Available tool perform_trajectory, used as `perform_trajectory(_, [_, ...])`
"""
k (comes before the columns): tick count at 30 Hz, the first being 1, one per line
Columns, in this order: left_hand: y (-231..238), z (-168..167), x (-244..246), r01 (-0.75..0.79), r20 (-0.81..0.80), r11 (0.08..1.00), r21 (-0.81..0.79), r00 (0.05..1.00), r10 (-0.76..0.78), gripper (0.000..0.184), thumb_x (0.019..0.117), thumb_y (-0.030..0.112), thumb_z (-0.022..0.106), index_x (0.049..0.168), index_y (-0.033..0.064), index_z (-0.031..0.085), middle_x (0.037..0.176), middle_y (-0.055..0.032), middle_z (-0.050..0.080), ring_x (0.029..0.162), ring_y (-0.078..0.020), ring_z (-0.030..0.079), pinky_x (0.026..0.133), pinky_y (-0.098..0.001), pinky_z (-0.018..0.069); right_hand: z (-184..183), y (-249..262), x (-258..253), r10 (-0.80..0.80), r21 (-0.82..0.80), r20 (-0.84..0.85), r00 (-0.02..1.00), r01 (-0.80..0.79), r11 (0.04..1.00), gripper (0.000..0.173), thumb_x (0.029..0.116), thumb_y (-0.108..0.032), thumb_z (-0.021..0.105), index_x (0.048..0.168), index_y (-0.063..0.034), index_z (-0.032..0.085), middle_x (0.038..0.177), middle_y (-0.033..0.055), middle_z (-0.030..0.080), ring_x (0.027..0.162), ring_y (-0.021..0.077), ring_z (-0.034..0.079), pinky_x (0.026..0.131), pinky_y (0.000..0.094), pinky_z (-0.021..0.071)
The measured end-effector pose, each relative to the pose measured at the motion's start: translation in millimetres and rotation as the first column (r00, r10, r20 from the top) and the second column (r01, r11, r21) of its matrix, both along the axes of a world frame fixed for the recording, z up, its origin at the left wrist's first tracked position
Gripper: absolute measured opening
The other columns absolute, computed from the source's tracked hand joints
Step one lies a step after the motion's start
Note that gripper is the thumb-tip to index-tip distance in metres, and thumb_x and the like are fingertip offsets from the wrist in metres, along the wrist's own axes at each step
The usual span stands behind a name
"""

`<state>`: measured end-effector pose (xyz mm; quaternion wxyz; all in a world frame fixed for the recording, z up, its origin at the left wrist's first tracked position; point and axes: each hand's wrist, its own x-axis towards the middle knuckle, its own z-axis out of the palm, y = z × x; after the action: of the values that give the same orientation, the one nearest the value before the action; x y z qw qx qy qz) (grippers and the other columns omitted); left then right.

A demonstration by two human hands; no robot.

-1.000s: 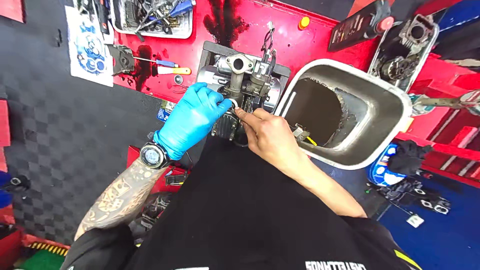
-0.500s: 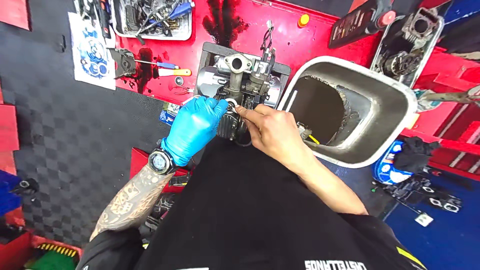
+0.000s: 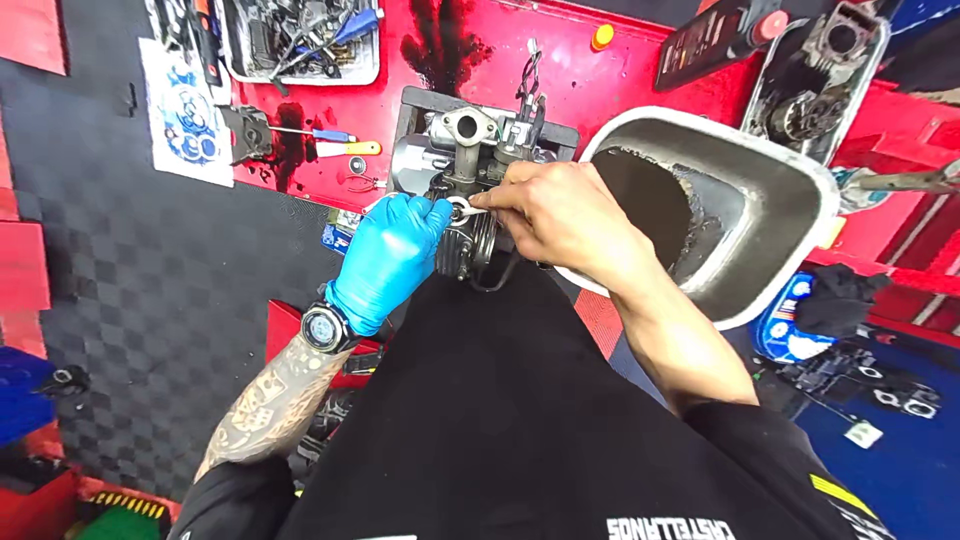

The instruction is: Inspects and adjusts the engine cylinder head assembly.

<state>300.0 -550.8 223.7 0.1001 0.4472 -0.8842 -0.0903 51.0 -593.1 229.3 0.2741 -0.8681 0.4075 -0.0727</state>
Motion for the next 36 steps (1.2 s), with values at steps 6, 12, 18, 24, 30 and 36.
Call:
perform_trajectory(6, [1.0, 2.0, -1.3, -0.009, 0.003, 1.000, 0.006, 1.000, 0.009, 0.025, 0.1016, 0.010, 0.056, 0.118, -0.0005, 0.071, 0.094, -0.0195, 0.070, 0.089, -0.0368, 0.069, 0.079, -0.0470, 0.0556, 8.8, -9.1, 4.6, 0.058, 0.041, -0.075, 0.996, -0.055, 0.998, 0.033, 0.0971, -0.020, 0.051, 0.118, -0.0272, 0.077, 0.093, 0.0057, 0.067, 0.082, 0.0271, 0.066, 0.065, 0.0497, 0.0487])
perform_trajectory(12, [2.1, -0.2, -0.8, -0.019, 0.011, 1.000, 0.002, 1.000, 0.019, 0.025, 0.1022, 0.011, 0.056, 0.119, 0.0000, 0.071, 0.093, -0.0192, 0.068, 0.088, -0.0364, 0.067, 0.076, -0.0469, 0.0539, 1.0, 31.2, 10.9, -0.128, 0.121, 0.030, 0.991, 0.124, 0.985, 0.034, 0.0965, -0.016, 0.057, 0.124, -0.0197, 0.076, 0.085, 0.0063, 0.065, 0.073, 0.0243, 0.065, 0.059, 0.0449, 0.0516])
perform_trajectory(18, [2.8, 0.0, -3.2, -0.029, 0.015, 0.999, -0.031, 0.999, 0.029, 0.024, 0.1018, 0.010, 0.057, 0.118, 0.0001, 0.071, 0.091, -0.0198, 0.069, 0.086, -0.0372, 0.068, 0.074, -0.0472, 0.0550, 2.9, 52.8, 24.2, -0.241, 0.180, 0.017, 0.970, 0.235, 0.955, 0.038, 0.0973, -0.011, 0.056, 0.133, -0.0137, 0.070, 0.091, 0.0098, 0.063, 0.072, 0.0236, 0.064, 0.059, 0.0406, 0.0535])
perform_trajectory(24, [2.5, 0.0, -3.3, -0.029, 0.013, 0.999, -0.032, 0.999, 0.030, 0.024, 0.1019, 0.011, 0.056, 0.117, -0.0002, 0.071, 0.090, -0.0197, 0.068, 0.085, -0.0373, 0.068, 0.075, -0.0480, 0.0553, 0.8, 56.5, 24.7, -0.239, 0.218, 0.052, 0.970, 0.222, 0.950, 0.043, 0.0952, -0.007, 0.058, 0.138, -0.0081, 0.064, 0.096, 0.0107, 0.064, 0.078, 0.0232, 0.065, 0.065, 0.0390, 0.0556])
perform_trajectory(30, [4.2, 2.3, -4.8, -0.043, 0.030, 0.999, -0.022, 0.999, 0.044, 0.025, 0.1022, 0.011, 0.056, 0.119, -0.0001, 0.071, 0.091, -0.0202, 0.069, 0.086, -0.0377, 0.069, 0.074, -0.0481, 0.0560, -0.6, 59.7, 25.3, -0.278, 0.237, 0.104, 0.955, 0.248, 0.939, 0.047, 0.0962, -0.007, 0.056, 0.143, -0.0085, 0.060, 0.099, 0.0104, 0.066, 0.078, 0.0219, 0.065, 0.067, 0.0388, 0.0567])
perform_trajectory(36, [9.9, 12.0, -7.2, -0.083, 0.019, 0.994, -0.072, 0.996, 0.085, 0.024, 0.1041, 0.013, 0.057, 0.123, 0.0040, 0.070, 0.097, -0.0184, 0.070, 0.091, -0.0363, 0.069, 0.079, -0.0471, 0.0540, 2.4, 59.3, 22.1, -0.289, 0.159, 0.053, 0.956, 0.278, 0.947, 0.033, 0.0976, -0.017, 0.055, 0.127, -0.0123, 0.068, 0.093, 0.0059, 0.065, 0.071, 0.0210, 0.064, 0.057, 0.0416, 0.0524])
